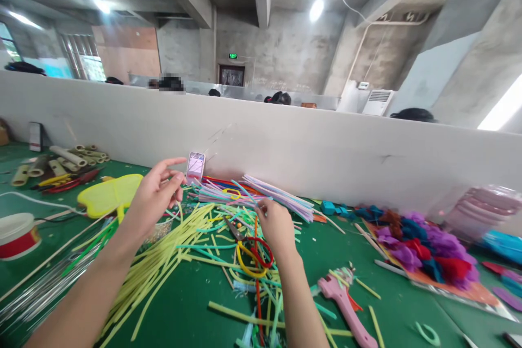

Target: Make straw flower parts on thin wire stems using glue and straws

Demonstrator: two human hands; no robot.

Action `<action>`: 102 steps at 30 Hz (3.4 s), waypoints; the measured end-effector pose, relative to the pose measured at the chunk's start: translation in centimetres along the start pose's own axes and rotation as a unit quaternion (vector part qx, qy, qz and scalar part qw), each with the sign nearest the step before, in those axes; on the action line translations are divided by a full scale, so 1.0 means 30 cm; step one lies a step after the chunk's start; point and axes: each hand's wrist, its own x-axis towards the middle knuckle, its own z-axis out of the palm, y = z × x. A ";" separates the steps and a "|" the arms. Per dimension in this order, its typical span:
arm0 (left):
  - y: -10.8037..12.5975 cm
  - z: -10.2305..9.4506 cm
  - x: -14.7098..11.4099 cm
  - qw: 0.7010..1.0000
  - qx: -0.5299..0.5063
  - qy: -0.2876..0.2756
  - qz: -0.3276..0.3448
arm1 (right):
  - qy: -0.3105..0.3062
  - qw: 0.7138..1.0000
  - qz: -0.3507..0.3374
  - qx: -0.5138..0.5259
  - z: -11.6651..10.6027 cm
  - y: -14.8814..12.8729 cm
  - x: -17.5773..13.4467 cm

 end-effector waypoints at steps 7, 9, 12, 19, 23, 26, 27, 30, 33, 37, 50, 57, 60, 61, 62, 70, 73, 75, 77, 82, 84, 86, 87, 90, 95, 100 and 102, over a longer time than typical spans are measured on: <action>-0.003 0.000 -0.004 0.999 -0.022 -0.033 -0.013 | 0.102 0.988 0.007 0.114 -0.004 -0.007 -0.005; -0.003 0.004 -0.005 0.999 -0.024 -0.037 -0.020 | 0.115 0.979 0.011 0.167 -0.009 -0.028 -0.008; -0.004 0.011 -0.003 0.999 -0.024 -0.025 -0.031 | 0.126 0.961 0.018 0.247 -0.040 -0.066 -0.017; -0.002 0.020 -0.012 0.997 -0.043 -0.021 -0.053 | 0.113 0.844 0.066 0.520 -0.121 -0.132 -0.047; 0.002 0.046 -0.027 0.988 -0.005 -0.128 -0.089 | 0.078 0.806 0.066 0.583 -0.109 -0.151 -0.051; -0.004 0.058 -0.035 0.975 0.024 -0.190 -0.110 | 0.075 0.791 0.074 0.602 -0.105 -0.146 -0.053; -0.009 0.058 -0.035 0.970 0.032 -0.207 -0.121 | 0.071 0.790 0.077 0.604 -0.107 -0.142 -0.053; -0.024 0.052 -0.034 0.964 0.018 -0.213 -0.161 | 0.054 0.798 0.080 0.594 -0.117 -0.126 -0.053; -0.038 0.047 -0.026 0.966 -0.014 -0.182 -0.185 | 0.038 0.815 0.071 0.573 -0.125 -0.118 -0.052; -0.067 0.043 -0.001 0.974 -0.013 -0.152 -0.167 | -0.004 0.837 0.069 0.543 -0.118 -0.113 -0.048; -0.486 0.004 0.109 0.927 0.356 -0.107 -0.050 | -0.203 0.874 0.235 0.374 0.094 0.001 -0.013; -0.573 0.099 0.159 0.874 0.475 -0.095 0.047 | -0.229 0.917 0.260 0.196 0.154 0.050 0.007; -0.597 0.167 0.200 0.840 0.506 -0.162 0.109 | -0.214 0.944 0.222 0.119 0.143 0.052 0.007; -0.606 0.186 0.210 0.828 0.512 -0.190 0.124 | -0.203 0.952 0.208 0.093 0.135 0.050 0.006; -0.616 0.201 0.216 0.818 0.517 -0.215 0.133 | -0.190 0.960 0.194 0.067 0.126 0.048 0.003; -0.660 0.134 0.154 0.783 0.514 -0.307 0.167 | -0.129 0.982 0.132 -0.040 0.077 0.027 -0.016; -0.634 0.093 0.191 0.779 0.512 -0.320 0.168 | -0.109 0.986 0.118 -0.035 0.079 0.005 -0.013; -0.614 0.095 0.255 0.777 0.518 -0.316 0.168 | -0.089 0.989 0.115 -0.022 0.083 -0.014 -0.009; -0.600 0.122 0.332 0.777 0.523 -0.301 0.179 | -0.069 0.991 0.115 -0.009 0.088 -0.030 -0.005; -0.620 0.223 0.473 0.764 0.540 -0.295 0.194 | -0.032 0.993 0.114 0.003 0.105 -0.036 0.000; -0.649 0.253 0.495 0.749 0.551 -0.316 0.188 | -0.021 0.993 0.117 0.004 0.116 -0.029 0.002; -0.681 0.274 0.507 0.736 0.561 -0.335 0.179 | -0.012 0.993 0.119 0.006 0.129 -0.021 0.005; -0.695 0.281 0.510 0.731 0.565 -0.339 0.175 | -0.010 0.993 0.119 0.008 0.136 -0.018 0.006; -0.719 0.290 0.514 0.728 0.578 -0.331 0.165 | -0.005 0.993 0.120 0.011 0.151 -0.014 0.006; -0.684 0.274 0.494 0.740 0.584 -0.271 0.195 | 0.003 0.993 0.117 0.021 0.153 -0.013 0.002; -0.632 0.240 0.448 0.752 0.597 -0.184 0.212 | 0.022 0.993 0.106 0.042 0.144 -0.025 0.004; -0.613 0.228 0.432 0.748 0.606 -0.158 0.217 | 0.033 0.994 0.094 0.053 0.146 -0.033 0.005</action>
